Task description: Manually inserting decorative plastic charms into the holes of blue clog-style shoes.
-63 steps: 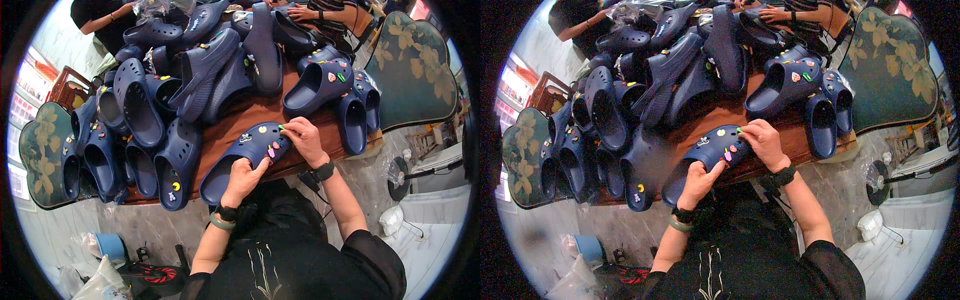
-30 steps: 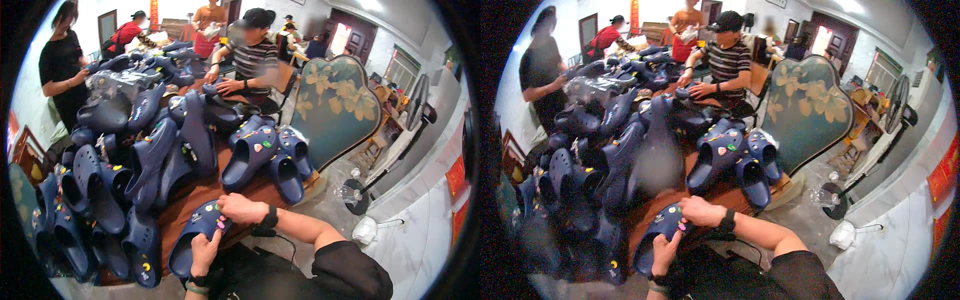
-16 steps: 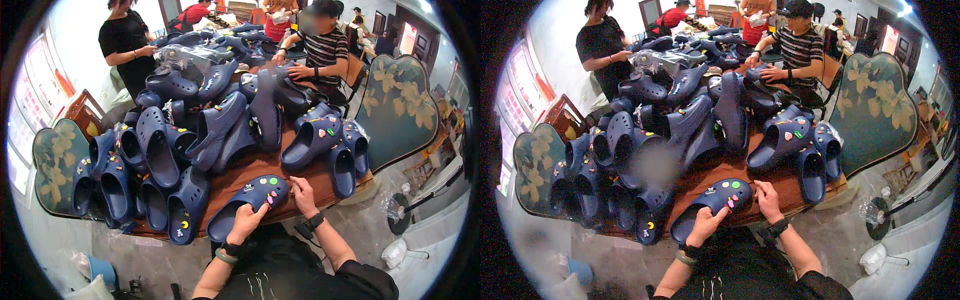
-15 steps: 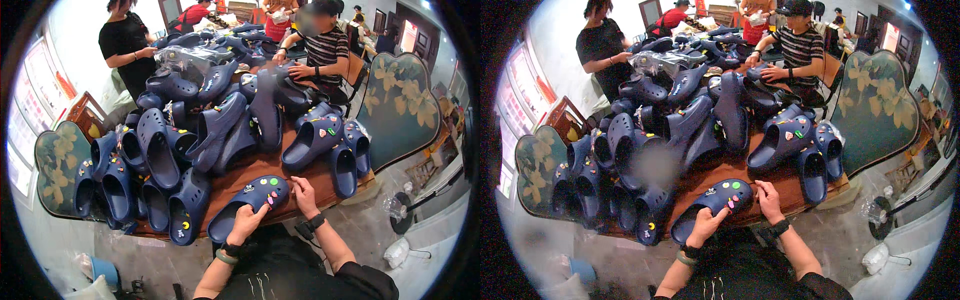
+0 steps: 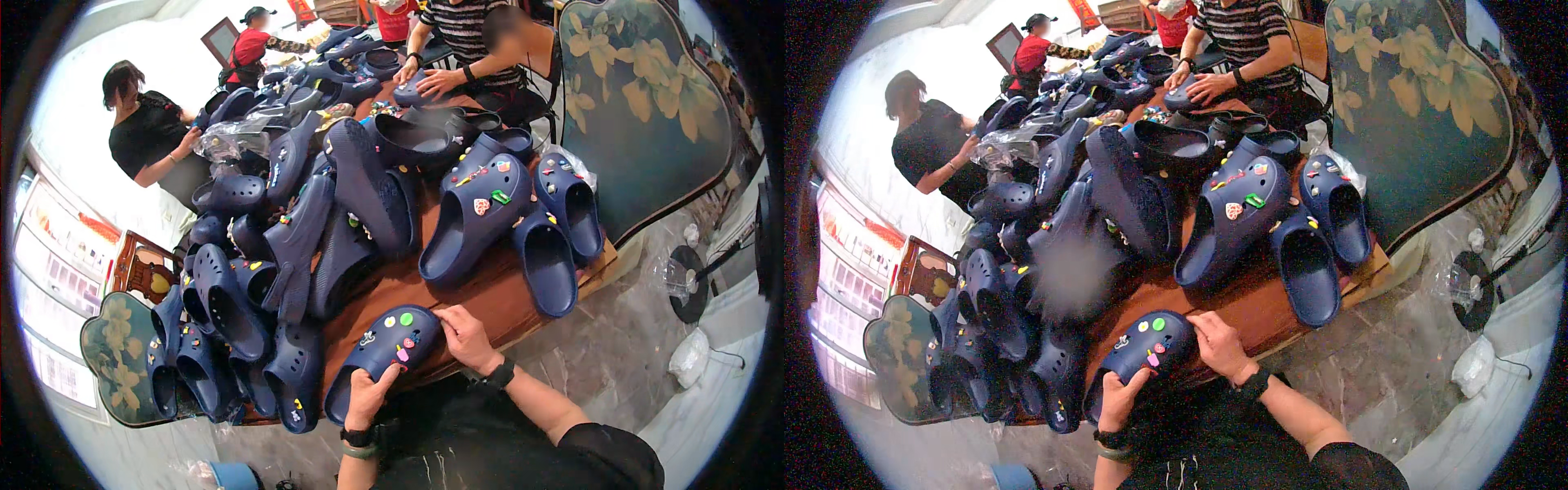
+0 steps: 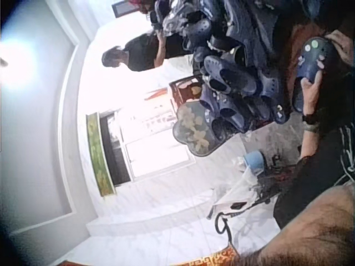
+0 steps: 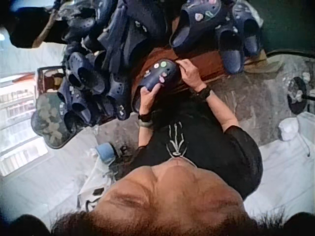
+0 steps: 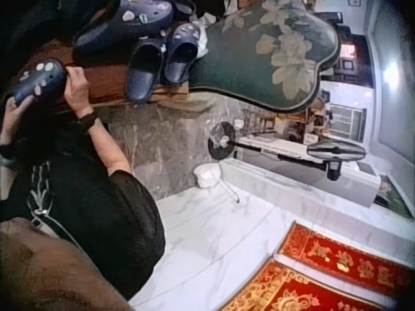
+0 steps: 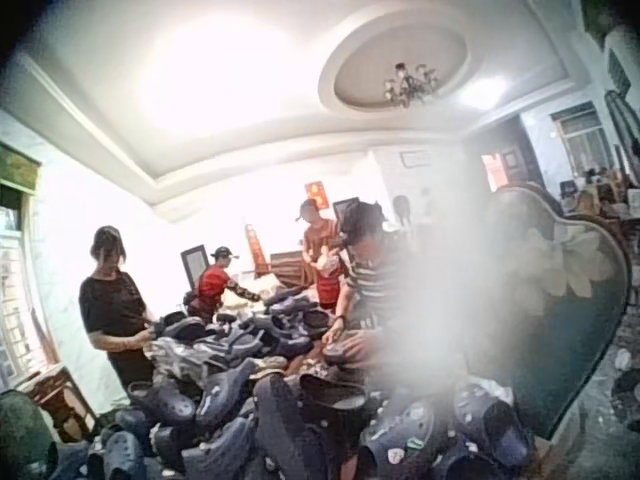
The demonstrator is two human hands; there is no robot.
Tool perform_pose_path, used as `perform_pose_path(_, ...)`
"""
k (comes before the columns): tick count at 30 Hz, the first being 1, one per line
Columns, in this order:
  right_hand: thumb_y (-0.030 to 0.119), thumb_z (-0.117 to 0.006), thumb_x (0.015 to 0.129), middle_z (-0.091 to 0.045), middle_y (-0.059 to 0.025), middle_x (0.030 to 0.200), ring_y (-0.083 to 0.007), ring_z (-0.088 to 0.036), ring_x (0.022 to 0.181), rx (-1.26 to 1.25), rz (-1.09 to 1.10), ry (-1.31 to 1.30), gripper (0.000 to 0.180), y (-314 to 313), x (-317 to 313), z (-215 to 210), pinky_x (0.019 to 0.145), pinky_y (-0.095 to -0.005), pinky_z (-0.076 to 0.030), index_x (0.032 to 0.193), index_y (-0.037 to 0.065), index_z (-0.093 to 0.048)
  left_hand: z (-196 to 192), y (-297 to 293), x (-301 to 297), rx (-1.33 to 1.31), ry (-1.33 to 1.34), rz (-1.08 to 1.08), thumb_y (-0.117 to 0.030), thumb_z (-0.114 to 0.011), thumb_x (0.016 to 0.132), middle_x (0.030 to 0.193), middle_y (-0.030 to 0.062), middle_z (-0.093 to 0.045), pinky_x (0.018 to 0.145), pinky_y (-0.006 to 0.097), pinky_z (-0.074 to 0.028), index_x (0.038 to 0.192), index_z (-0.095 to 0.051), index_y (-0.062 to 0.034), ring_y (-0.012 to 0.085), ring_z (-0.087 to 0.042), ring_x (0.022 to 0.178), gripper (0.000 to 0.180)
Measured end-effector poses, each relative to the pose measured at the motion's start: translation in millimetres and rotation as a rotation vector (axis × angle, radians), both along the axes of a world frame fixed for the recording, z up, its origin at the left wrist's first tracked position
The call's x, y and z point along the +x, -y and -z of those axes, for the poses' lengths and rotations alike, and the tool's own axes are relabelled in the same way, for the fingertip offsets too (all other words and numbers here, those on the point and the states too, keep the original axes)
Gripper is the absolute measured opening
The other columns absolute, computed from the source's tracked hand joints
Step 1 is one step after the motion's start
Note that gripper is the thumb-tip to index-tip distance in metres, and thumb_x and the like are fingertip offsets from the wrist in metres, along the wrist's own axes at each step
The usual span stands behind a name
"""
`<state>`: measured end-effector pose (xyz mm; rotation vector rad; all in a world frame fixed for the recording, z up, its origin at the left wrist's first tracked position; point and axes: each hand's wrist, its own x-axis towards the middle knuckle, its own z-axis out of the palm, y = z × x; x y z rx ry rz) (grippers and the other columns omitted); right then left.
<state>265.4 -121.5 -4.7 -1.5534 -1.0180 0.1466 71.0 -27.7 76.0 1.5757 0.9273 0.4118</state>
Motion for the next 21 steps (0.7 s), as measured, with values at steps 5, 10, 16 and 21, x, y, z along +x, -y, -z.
perform_pose_path(5,-0.004,-0.054,0.087,-0.063,-0.0163,0.099,-0.0325,-0.064,0.09,-0.003,-0.024,-0.022,0.023,-2,-2,-5,0.077,-0.0361,-0.052,0.108,0.001,-0.063,11,-4,-4,-0.039,0.093,-0.012,-0.012,-0.073,0.083,0.1,0.0044,-0.068,0.079,0.027,-0.05,0.106,-0.067,0.0007,0.0123,-0.064,0.088,0.027)
perform_pose_path(10,-0.005,-0.054,0.086,-0.062,-0.0163,0.099,-0.0335,-0.063,0.09,-0.004,-0.003,0.008,0.024,-3,-3,-3,0.077,-0.0365,-0.052,0.107,0.001,-0.062,3,-5,-1,-0.036,0.114,0.024,-0.009,-0.071,0.084,0.097,0.0023,-0.069,0.077,0.026,-0.05,0.102,-0.068,0.0012,0.012,-0.065,0.085,0.021)
perform_pose_path(16,-0.004,-0.053,0.084,-0.062,-0.0161,0.099,-0.036,-0.063,0.09,-0.024,0.01,0.058,0.026,-4,-5,-7,0.076,-0.0398,-0.053,0.107,0.004,-0.062,13,-8,-9,-0.004,0.081,0.088,-0.012,-0.072,0.084,0.102,0.0043,-0.069,0.083,0.028,-0.05,0.106,-0.068,0.0011,0.0131,-0.064,0.092,0.026)
perform_pose_path(21,-0.006,-0.053,0.083,-0.062,-0.016,0.097,-0.0357,-0.062,0.089,-0.029,0.068,0.153,0.025,-5,-4,-1,0.077,-0.0394,-0.051,0.104,0.003,-0.063,19,-2,0,0.121,0.197,0.112,-0.017,-0.071,0.085,0.096,0.004,-0.071,0.079,0.028,-0.051,0.103,-0.07,0.0008,0.0133,-0.065,0.087,0.025)
